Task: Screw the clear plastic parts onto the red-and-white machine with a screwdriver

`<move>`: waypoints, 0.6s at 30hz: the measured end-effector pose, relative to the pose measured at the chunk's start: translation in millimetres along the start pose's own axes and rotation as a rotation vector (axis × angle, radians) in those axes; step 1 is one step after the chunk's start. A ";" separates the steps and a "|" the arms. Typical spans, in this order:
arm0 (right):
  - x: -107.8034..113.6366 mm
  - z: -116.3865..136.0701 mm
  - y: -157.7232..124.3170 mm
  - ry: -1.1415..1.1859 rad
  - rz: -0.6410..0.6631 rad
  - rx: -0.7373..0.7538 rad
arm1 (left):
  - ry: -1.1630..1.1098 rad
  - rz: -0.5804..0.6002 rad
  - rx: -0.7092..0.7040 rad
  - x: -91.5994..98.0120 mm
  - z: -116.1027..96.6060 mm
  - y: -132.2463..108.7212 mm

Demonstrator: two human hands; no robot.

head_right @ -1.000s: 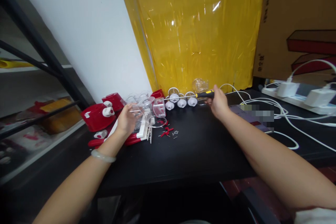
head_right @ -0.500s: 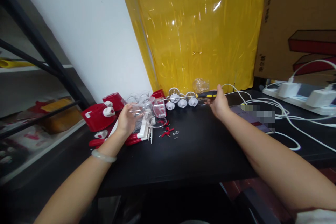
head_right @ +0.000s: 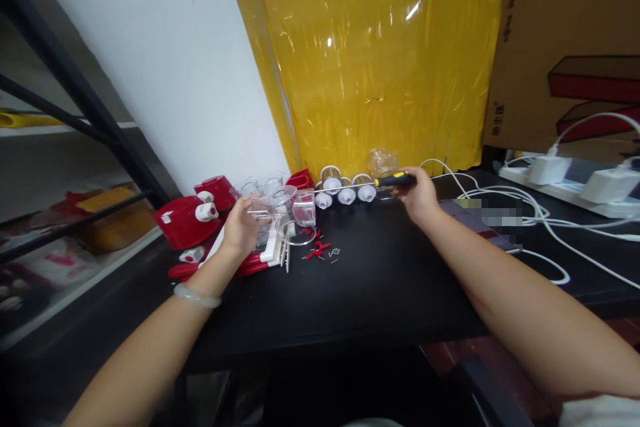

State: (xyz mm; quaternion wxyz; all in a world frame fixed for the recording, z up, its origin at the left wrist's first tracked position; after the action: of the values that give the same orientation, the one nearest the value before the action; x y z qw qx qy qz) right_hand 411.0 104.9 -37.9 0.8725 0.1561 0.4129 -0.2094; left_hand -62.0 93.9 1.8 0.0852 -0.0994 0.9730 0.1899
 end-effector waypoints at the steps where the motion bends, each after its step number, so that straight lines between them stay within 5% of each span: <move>1: 2.9 0.4 -1.7 -0.030 -0.051 -0.007 | 0.003 -0.004 0.000 0.3 -0.2 0.1; 7: -2.2 3.8 -5.7 -0.091 -0.082 0.035 | -0.020 -0.016 0.012 0.1 -1.4 -0.2; 18: 5.4 -4.3 -1.5 0.176 -0.124 -0.056 | -0.055 -0.009 0.030 -1.4 -0.8 -0.5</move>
State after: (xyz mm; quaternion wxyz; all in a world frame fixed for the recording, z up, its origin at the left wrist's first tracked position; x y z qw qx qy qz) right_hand 410.6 104.2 -45.0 0.8224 0.1236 0.5024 -0.2366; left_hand -60.6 93.3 2.7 0.1144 -0.0974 0.9726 0.1775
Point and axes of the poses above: each hand's wrist, its own y-axis towards the middle knuckle, its own x-axis out of the back of the hand, z = x × y, the point moved 9 cm from there along y, towards the middle knuckle, and after that the axes turned 9 degrees about y, right-handed, at the moved point
